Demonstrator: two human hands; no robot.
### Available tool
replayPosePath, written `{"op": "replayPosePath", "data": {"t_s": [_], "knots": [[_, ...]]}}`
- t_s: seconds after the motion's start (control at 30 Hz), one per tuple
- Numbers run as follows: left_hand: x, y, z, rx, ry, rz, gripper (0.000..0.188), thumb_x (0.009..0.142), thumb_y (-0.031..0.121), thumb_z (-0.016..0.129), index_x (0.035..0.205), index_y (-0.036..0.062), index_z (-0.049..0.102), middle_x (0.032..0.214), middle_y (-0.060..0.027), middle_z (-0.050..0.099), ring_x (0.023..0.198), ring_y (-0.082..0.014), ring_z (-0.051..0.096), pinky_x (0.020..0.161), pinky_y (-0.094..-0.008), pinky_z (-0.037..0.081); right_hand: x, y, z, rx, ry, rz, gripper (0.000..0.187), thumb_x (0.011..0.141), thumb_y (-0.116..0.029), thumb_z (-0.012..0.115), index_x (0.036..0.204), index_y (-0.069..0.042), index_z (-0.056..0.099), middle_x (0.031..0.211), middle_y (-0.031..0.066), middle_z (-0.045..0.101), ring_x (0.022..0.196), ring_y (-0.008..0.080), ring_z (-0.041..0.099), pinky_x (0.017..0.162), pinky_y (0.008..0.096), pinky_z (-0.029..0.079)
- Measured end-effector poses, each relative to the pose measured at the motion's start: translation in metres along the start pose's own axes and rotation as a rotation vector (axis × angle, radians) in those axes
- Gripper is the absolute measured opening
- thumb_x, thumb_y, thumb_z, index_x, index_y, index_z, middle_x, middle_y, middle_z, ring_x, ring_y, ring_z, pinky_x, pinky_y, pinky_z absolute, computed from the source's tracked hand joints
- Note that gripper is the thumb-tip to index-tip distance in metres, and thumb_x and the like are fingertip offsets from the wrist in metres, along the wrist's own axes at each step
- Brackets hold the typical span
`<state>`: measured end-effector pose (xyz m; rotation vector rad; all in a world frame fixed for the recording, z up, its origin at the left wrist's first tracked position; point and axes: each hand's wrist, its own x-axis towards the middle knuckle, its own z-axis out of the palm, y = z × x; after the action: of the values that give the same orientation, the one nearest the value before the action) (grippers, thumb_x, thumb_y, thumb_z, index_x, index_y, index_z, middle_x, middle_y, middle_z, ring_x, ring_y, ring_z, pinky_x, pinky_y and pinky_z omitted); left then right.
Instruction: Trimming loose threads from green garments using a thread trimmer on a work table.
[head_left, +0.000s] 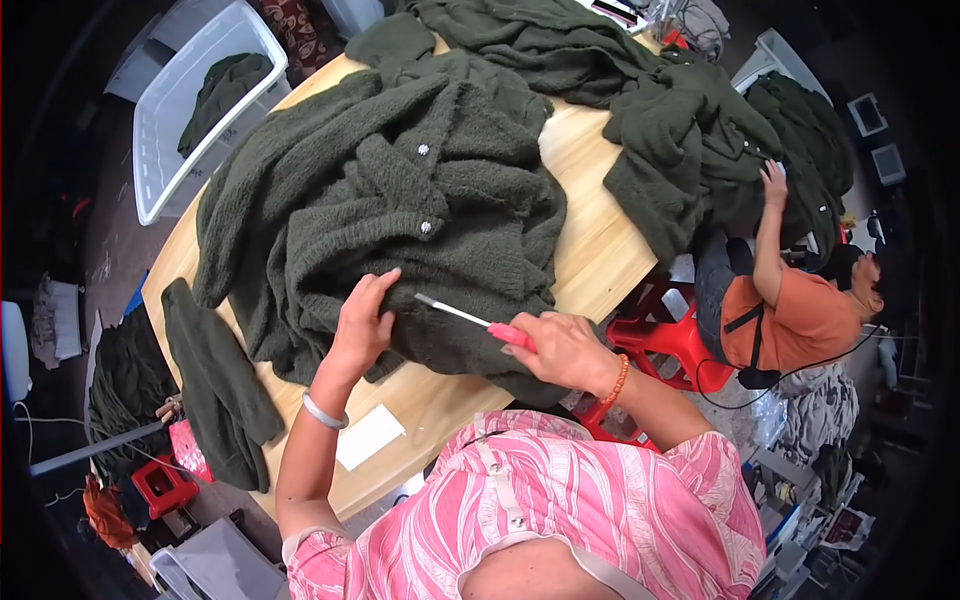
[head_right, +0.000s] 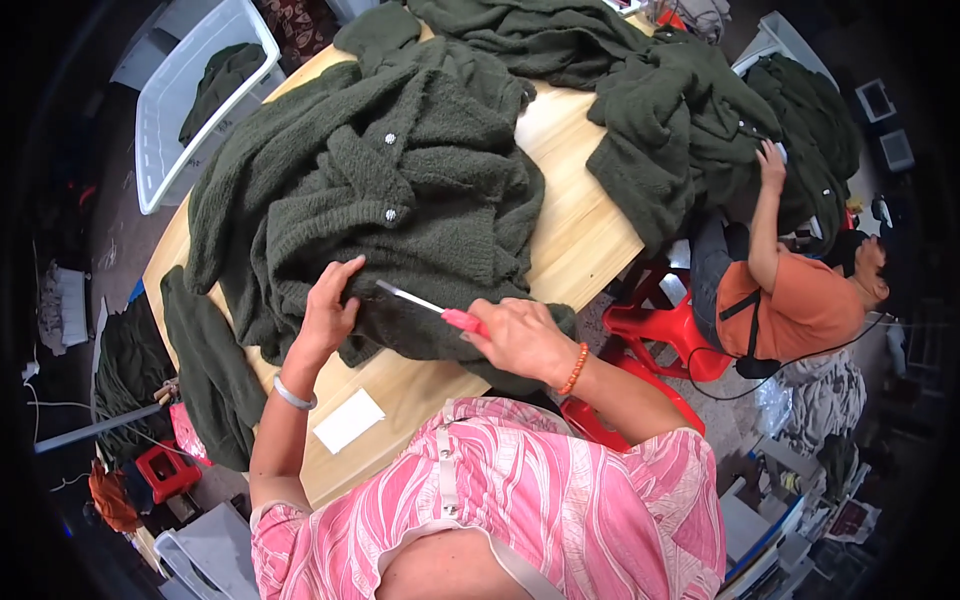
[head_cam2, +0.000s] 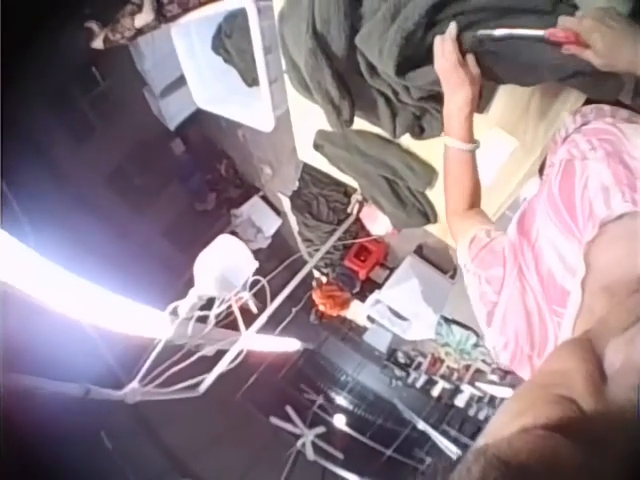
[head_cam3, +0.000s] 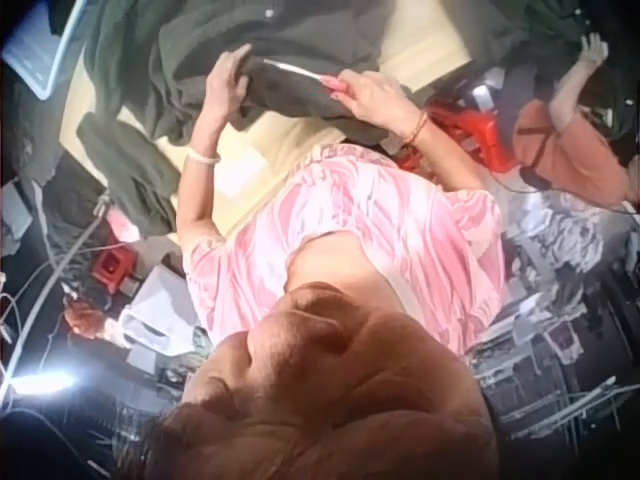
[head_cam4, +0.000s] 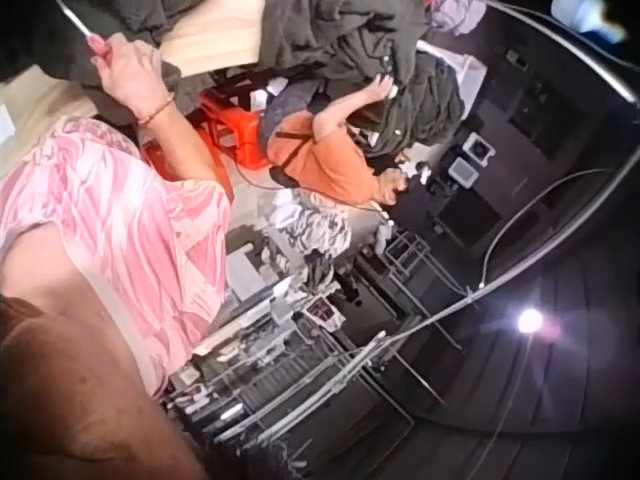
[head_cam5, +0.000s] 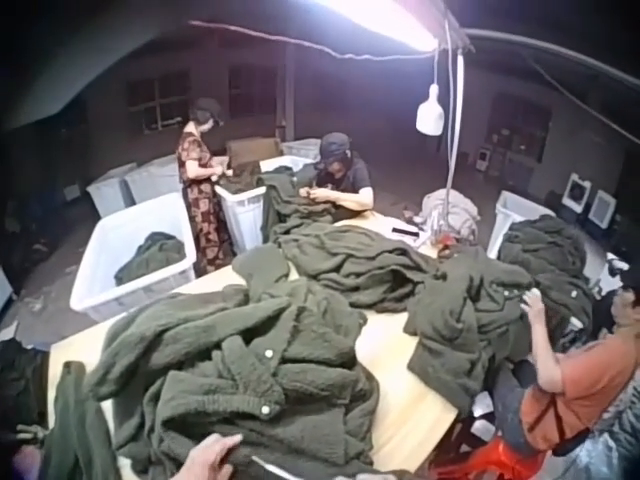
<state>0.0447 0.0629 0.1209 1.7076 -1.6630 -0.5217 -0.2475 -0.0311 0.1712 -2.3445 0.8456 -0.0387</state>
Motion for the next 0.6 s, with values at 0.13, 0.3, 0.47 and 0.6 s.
{"op": "replayPosePath", "data": {"t_s": [0.13,0.3,0.47,0.6], "knots": [[0.055,0.009,0.01,0.513,0.006,0.214,0.066,0.078,-0.005,0.054,0.142,-0.0047,0.038,0.088,-0.0126,0.052,0.084,-0.0277,0.054,0.075,-0.037,0.044,-0.01,0.017,-0.004,0.013,0.064,0.126,0.023,0.088,-0.028,0.066,0.095,-0.008,0.058,0.076,0.0189,0.064,0.078,0.0407,0.064,0.07,0.0508,0.05],[0.092,-0.015,0.018,0.84,-0.012,0.153,0.003,0.081,0.007,0.053,0.083,0.0085,0.056,0.085,-0.0089,0.054,0.085,-0.0265,0.055,0.075,-0.0385,0.04,-0.019,0.028,-0.005,0.027,0.145,0.117,0.025,0.087,-0.029,0.068,0.099,-0.007,0.061,0.079,0.0181,0.065,0.078,0.0395,0.064,0.068,0.0468,0.05],[0.076,0.015,-0.016,0.57,0.177,0.303,0.034,0.066,-0.007,0.062,0.097,0.0047,0.054,0.096,-0.015,0.056,0.098,-0.0291,0.057,0.085,-0.0354,0.042,-0.029,0.042,-0.019,0.127,0.224,0.196,0.026,0.088,-0.029,0.067,0.1,-0.007,0.062,0.08,0.0188,0.066,0.08,0.0419,0.064,0.07,0.0489,0.049],[0.035,0.063,-0.073,-0.265,0.206,-0.092,0.022,0.076,-0.001,0.056,0.095,0.0051,0.049,0.087,-0.0061,0.05,0.082,-0.0164,0.05,0.074,-0.0279,0.043,-0.022,0.044,-0.032,0.146,0.282,0.14,0.026,0.087,-0.024,0.068,0.106,-0.006,0.064,0.084,0.0191,0.067,0.082,0.0398,0.065,0.072,0.0448,0.051]]}}
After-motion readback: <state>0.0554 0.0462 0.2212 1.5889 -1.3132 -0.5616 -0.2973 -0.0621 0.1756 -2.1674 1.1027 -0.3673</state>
